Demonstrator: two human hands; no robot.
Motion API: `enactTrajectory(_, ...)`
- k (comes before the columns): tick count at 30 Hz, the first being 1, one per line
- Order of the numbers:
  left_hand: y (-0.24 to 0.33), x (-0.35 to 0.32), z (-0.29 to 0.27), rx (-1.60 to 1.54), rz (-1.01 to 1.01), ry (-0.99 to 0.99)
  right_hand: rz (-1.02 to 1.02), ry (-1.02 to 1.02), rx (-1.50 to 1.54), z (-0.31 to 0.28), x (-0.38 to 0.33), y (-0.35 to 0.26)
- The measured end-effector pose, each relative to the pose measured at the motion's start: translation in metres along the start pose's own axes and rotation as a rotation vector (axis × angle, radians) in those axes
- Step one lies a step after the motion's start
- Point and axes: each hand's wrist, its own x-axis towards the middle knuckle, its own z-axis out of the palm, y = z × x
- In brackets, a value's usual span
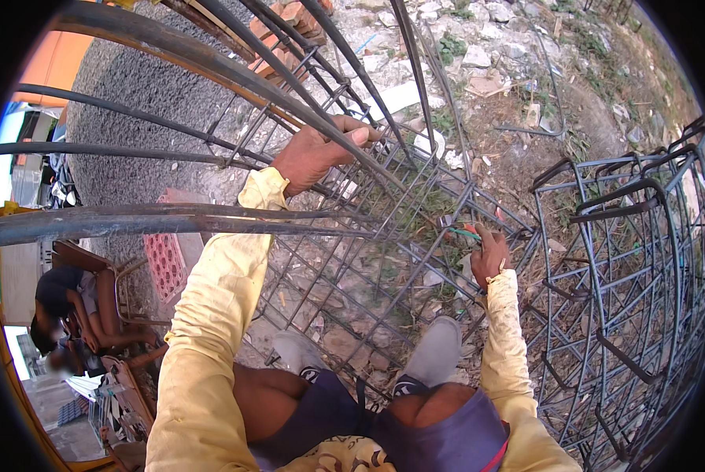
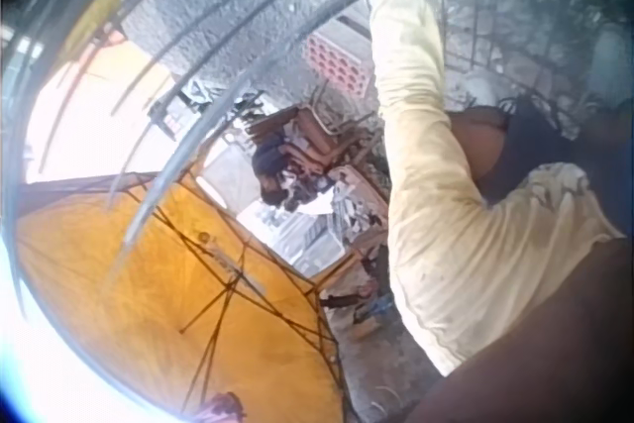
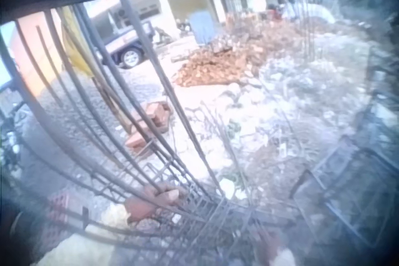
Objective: The person uses pliers to twist wire ties around intersecting metal rods, securing a grid-like metal frame. The hands repeatedly wrap and twist wires at multiple joints to hold the structure together.
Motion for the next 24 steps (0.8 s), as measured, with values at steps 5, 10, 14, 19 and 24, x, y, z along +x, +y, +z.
enactTrajectory(5, 0.032, -0.012, -0.022, -0.394, 0.252, -0.114, 0.055, -0.101, -0.112, 0.029, 0.001, 0.004)
enactTrajectory(10, 0.03, -0.024, -0.027, -0.461, 0.152, -0.013, 0.088, -0.015, 0.084, 0.027, 0.016, -0.003)
enactTrajectory(14, 0.039, -0.026, -0.022, -0.474, 0.145, -0.048, 0.029, -0.029, -0.007, 0.042, 0.025, -0.003)
enactTrajectory(19, 0.047, -0.038, -0.011, -0.497, 0.141, 0.001, -0.128, -0.002, 0.106, 0.034, 0.034, 0.004)
enactTrajectory(24, 0.045, -0.031, -0.005, -0.532, 0.137, 0.098, -0.317, 0.244, 0.39, -0.002, 0.007, -0.024)
